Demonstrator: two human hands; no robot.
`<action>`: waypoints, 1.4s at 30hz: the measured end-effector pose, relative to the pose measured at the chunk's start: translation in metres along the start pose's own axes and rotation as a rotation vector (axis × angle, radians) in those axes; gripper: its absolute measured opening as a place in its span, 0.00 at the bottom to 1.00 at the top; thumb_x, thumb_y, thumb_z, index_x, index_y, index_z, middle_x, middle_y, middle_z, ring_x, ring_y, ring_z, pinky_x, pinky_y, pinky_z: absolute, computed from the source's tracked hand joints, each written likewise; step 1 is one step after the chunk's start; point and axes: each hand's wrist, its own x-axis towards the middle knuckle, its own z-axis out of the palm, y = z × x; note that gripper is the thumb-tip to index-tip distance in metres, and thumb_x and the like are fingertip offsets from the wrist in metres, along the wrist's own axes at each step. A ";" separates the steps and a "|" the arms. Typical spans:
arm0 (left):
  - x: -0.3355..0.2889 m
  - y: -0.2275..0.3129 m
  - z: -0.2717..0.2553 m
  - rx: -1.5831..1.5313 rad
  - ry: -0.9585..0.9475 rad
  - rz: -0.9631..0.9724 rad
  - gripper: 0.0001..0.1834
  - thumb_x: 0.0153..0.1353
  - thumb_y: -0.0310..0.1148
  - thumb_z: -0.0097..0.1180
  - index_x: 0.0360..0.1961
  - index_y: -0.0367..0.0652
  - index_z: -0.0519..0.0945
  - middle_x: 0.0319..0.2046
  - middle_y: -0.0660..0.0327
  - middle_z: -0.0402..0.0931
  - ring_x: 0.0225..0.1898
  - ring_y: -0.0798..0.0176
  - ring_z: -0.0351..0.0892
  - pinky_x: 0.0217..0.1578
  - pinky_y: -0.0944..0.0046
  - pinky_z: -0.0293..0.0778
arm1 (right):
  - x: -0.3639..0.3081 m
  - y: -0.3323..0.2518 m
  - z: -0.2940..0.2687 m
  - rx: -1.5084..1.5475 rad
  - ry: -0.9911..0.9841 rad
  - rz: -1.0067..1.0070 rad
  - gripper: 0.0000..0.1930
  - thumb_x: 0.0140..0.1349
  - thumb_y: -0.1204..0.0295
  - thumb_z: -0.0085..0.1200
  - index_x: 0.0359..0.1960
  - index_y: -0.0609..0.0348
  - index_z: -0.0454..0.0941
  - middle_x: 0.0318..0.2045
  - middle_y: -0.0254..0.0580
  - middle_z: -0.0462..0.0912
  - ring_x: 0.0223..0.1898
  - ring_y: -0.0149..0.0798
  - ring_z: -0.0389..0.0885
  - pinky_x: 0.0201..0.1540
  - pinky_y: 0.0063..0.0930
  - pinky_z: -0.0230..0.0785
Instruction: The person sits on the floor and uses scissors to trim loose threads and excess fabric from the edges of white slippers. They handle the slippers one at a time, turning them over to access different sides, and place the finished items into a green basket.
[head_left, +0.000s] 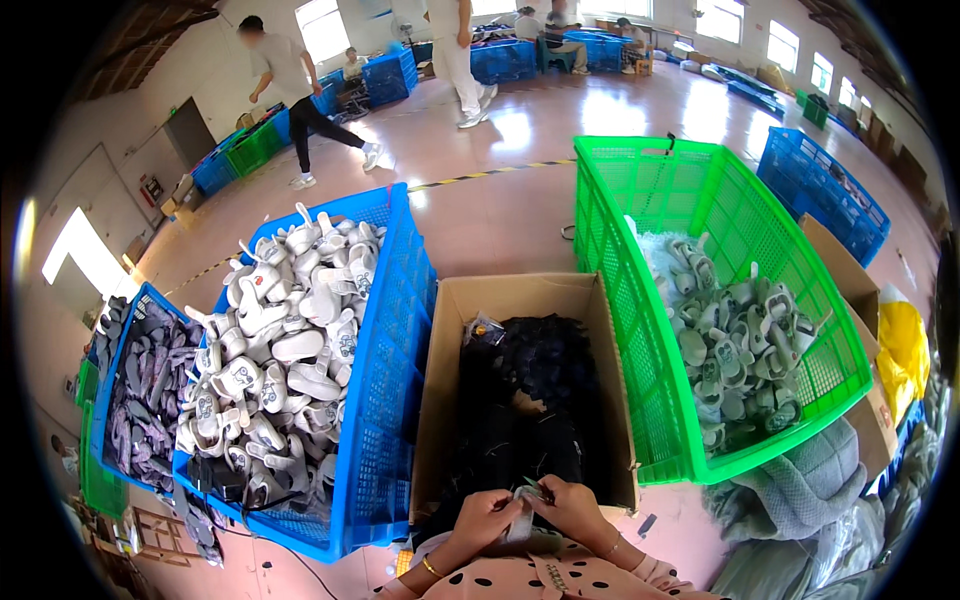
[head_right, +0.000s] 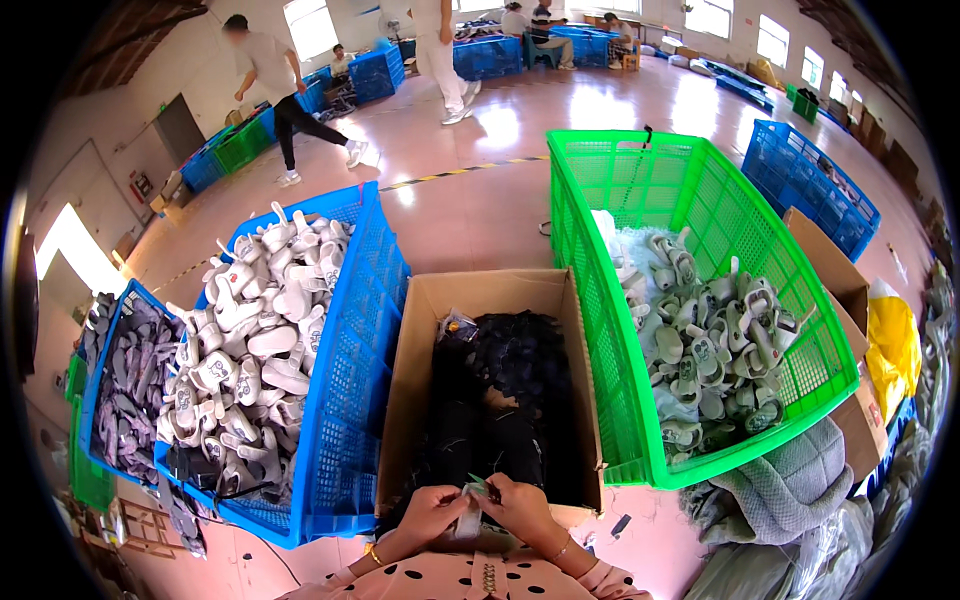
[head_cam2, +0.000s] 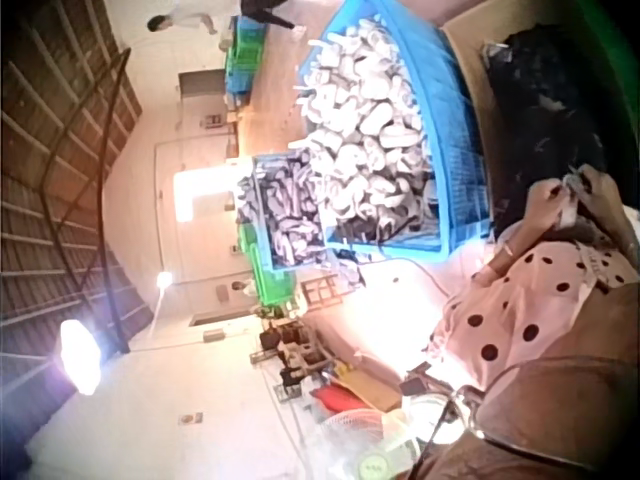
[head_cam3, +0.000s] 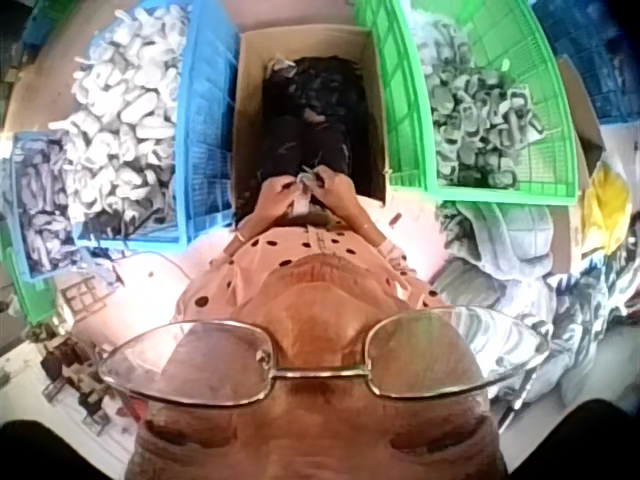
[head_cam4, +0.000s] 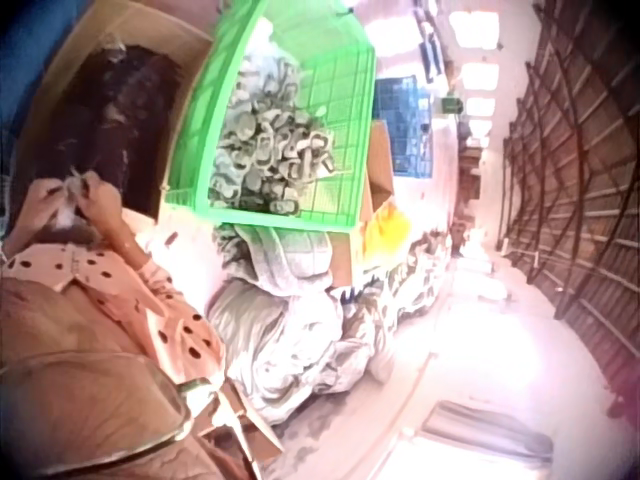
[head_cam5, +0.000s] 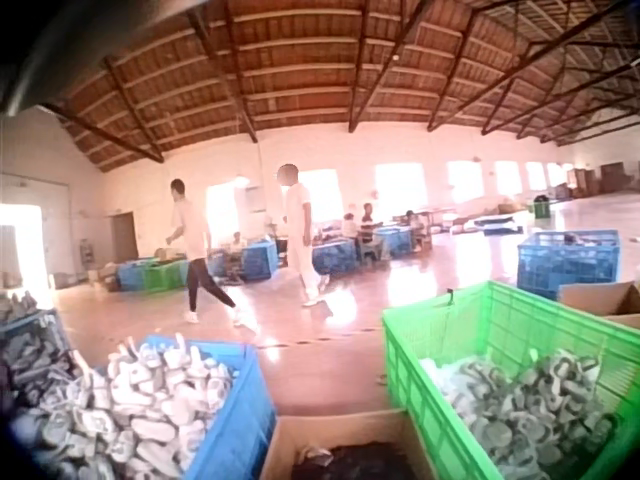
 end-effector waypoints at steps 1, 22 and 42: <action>0.000 -0.001 0.000 -0.003 0.003 0.008 0.19 0.61 0.41 0.59 0.28 0.32 0.82 0.15 0.59 0.72 0.19 0.76 0.65 0.20 0.70 0.62 | 0.000 -0.002 0.000 0.006 -0.015 0.021 0.12 0.55 0.63 0.62 0.31 0.57 0.76 0.20 0.46 0.81 0.23 0.50 0.82 0.26 0.39 0.73; -0.004 -0.017 -0.009 -0.055 0.067 -0.001 0.19 0.60 0.43 0.57 0.29 0.33 0.82 0.18 0.52 0.74 0.18 0.65 0.70 0.22 0.65 0.65 | 0.012 -0.011 0.015 0.045 -0.080 0.072 0.10 0.54 0.68 0.63 0.33 0.62 0.78 0.22 0.50 0.80 0.24 0.53 0.81 0.26 0.36 0.72; -0.006 -0.015 -0.011 -0.054 0.084 0.003 0.18 0.61 0.40 0.58 0.27 0.32 0.80 0.17 0.55 0.73 0.18 0.69 0.66 0.21 0.65 0.62 | 0.022 -0.011 0.017 0.021 -0.101 -0.049 0.07 0.53 0.74 0.61 0.31 0.63 0.78 0.20 0.51 0.80 0.21 0.48 0.81 0.24 0.33 0.71</action>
